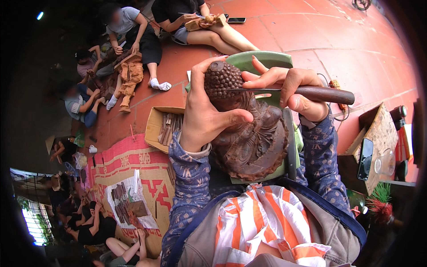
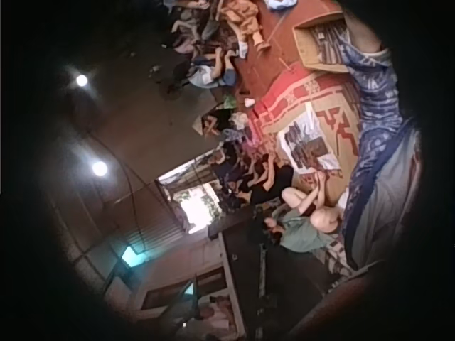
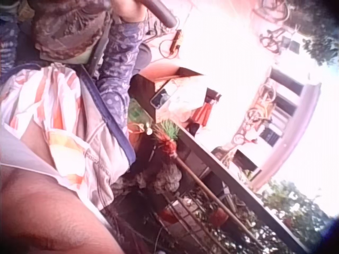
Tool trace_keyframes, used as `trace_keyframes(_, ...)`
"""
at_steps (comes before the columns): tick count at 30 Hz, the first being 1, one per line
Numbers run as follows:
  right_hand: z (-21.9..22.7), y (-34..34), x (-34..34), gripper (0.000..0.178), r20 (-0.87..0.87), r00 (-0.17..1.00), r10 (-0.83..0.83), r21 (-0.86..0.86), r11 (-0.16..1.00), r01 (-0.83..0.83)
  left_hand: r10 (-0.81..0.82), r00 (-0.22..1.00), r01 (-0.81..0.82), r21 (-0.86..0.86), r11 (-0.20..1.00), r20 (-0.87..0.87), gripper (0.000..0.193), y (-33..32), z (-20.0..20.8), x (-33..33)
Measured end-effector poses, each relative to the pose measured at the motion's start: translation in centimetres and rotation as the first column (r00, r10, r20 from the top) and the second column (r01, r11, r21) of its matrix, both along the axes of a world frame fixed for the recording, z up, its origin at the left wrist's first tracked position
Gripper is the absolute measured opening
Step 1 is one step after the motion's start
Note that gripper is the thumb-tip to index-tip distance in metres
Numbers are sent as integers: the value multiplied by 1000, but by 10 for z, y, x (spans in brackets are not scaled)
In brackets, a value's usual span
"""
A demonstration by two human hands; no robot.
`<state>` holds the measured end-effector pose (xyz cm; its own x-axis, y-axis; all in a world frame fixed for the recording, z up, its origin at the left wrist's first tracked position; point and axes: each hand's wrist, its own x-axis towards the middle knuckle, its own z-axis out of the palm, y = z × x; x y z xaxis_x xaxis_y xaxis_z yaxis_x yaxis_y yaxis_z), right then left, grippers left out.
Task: The person carves a wooden Buddha statue using a chisel and mallet. They repeatedly strike the chisel to shape the head and upper torso, rotating the piece to access different areas.
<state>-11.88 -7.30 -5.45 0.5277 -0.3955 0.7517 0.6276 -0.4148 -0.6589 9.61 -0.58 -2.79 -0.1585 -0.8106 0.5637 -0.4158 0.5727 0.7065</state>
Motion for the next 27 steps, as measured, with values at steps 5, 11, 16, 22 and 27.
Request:
trace_keyframes(5, 5, 35, 4, 28, -19, 973, -232, -63, 971, 230, 20, 1000, -19, -17, 1000, 19, 103, -1, -4, 4)
trace_keyframes(11, 14, 52, 4, 26, -72, 917, -392, -216, 904, 370, -34, 993, 39, 48, 998, -111, 104, -2, -7, 0)
trace_keyframes(16, 8, 38, 4, 27, -66, 956, -286, -99, 955, 278, -22, 997, 24, 23, 999, -76, 104, -2, -7, 1)
trace_keyframes(22, -1, 0, 1, 22, -46, 998, -35, -92, 995, 31, 21, 999, -20, -10, 1000, 25, 104, 0, -1, 0)
trace_keyframes(27, -7, 16, 6, 19, 74, 997, -18, 17, 1000, 17, 12, 1000, -11, -29, 1000, 20, 103, -1, -2, 2)
